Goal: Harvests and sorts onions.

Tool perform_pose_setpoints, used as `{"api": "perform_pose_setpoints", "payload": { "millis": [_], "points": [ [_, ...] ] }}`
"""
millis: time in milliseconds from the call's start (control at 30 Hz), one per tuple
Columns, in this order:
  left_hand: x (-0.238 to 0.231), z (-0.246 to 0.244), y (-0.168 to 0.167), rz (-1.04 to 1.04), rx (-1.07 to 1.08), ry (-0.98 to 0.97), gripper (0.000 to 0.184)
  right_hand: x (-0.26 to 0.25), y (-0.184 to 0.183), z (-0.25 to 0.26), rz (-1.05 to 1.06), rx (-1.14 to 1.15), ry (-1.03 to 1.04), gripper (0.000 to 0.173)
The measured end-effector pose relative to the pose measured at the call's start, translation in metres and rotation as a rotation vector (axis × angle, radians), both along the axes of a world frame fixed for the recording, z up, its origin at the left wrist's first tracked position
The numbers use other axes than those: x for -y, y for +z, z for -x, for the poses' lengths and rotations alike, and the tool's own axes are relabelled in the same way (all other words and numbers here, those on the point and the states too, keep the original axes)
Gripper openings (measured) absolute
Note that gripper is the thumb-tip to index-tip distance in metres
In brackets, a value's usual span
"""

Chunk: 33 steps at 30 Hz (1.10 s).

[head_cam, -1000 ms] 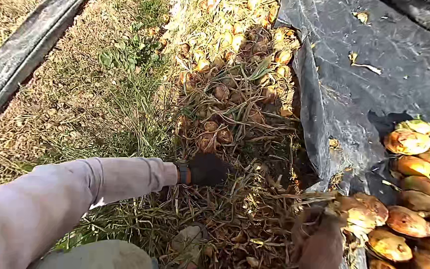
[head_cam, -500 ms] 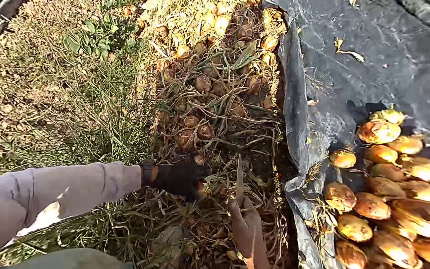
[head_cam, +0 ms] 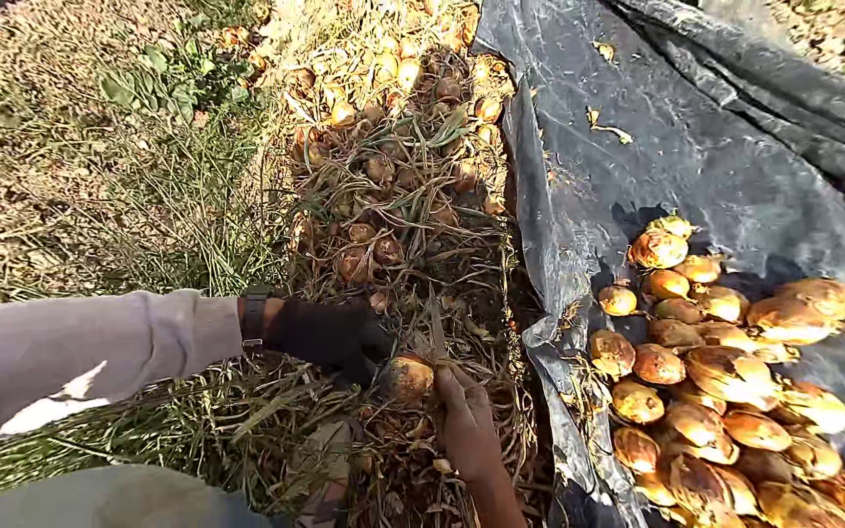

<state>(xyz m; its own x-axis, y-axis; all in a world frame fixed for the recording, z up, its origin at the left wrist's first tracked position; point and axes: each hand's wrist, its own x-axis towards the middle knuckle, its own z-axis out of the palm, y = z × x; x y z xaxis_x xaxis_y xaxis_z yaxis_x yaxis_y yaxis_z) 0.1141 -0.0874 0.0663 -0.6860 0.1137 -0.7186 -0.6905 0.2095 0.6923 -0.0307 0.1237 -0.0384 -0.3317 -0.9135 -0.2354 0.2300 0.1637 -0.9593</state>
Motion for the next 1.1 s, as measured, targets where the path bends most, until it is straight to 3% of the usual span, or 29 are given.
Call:
{"api": "perform_pose_setpoints", "payload": {
  "millis": [100,200,300,400,467,567,633,667,733,800,867,933,967,1033,1100],
  "points": [
    [0.013,0.000,-0.006,0.369,-0.255,-0.109,0.035,-0.001,-0.002,0.001,-0.023,0.001,-0.010,0.055],
    [0.013,0.013,0.005,0.657,-0.452,-0.146,0.028,0.001,-0.008,0.002,-0.090,0.102,-0.070,0.056],
    [-0.004,0.027,0.013,0.843,-0.375,-0.116,0.032,0.003,-0.017,0.005,-0.124,0.197,-0.100,0.059],
    [0.002,0.032,0.004,0.884,-0.345,-0.021,0.037,0.005,-0.027,0.003,-0.151,0.266,-0.100,0.062],
    [0.008,0.035,0.003,0.825,-0.444,0.049,0.034,0.007,-0.038,0.003,-0.173,0.275,-0.038,0.068],
    [-0.001,0.035,-0.009,0.768,-0.560,-0.148,0.026,0.006,-0.049,-0.003,-0.157,0.279,0.043,0.082],
    [-0.016,0.027,-0.032,0.793,-0.462,-0.352,0.024,0.008,-0.047,-0.012,-0.125,0.220,-0.088,0.067],
    [-0.023,0.022,-0.046,0.775,-0.399,-0.366,0.022,0.009,-0.045,-0.015,-0.102,0.158,-0.147,0.057],
    [-0.026,0.030,-0.052,0.717,-0.252,-0.394,0.021,0.011,-0.044,-0.012,-0.014,-0.007,-0.139,0.058],
    [-0.007,0.048,-0.054,0.773,-0.190,-0.410,0.017,0.012,-0.043,0.001,-0.008,-0.090,-0.194,0.056],
    [0.032,0.048,-0.071,0.920,-0.132,-0.373,0.026,0.005,-0.036,0.036,-0.047,-0.071,-0.320,0.056],
    [0.062,0.033,-0.083,0.986,0.150,-0.371,0.027,-0.010,-0.027,0.079,-0.044,-0.021,-0.483,0.059],
    [0.068,0.021,-0.089,0.981,0.334,-0.342,0.032,-0.018,-0.023,0.096,-0.027,0.002,-0.554,0.061],
    [0.066,-0.012,-0.106,0.925,0.648,-0.278,0.062,-0.029,-0.023,0.109,-0.014,-0.001,-0.593,0.057],
    [0.058,-0.047,-0.131,0.847,0.757,-0.290,0.076,-0.024,-0.027,0.094,-0.121,-0.004,-0.551,0.049]
  ]
}}
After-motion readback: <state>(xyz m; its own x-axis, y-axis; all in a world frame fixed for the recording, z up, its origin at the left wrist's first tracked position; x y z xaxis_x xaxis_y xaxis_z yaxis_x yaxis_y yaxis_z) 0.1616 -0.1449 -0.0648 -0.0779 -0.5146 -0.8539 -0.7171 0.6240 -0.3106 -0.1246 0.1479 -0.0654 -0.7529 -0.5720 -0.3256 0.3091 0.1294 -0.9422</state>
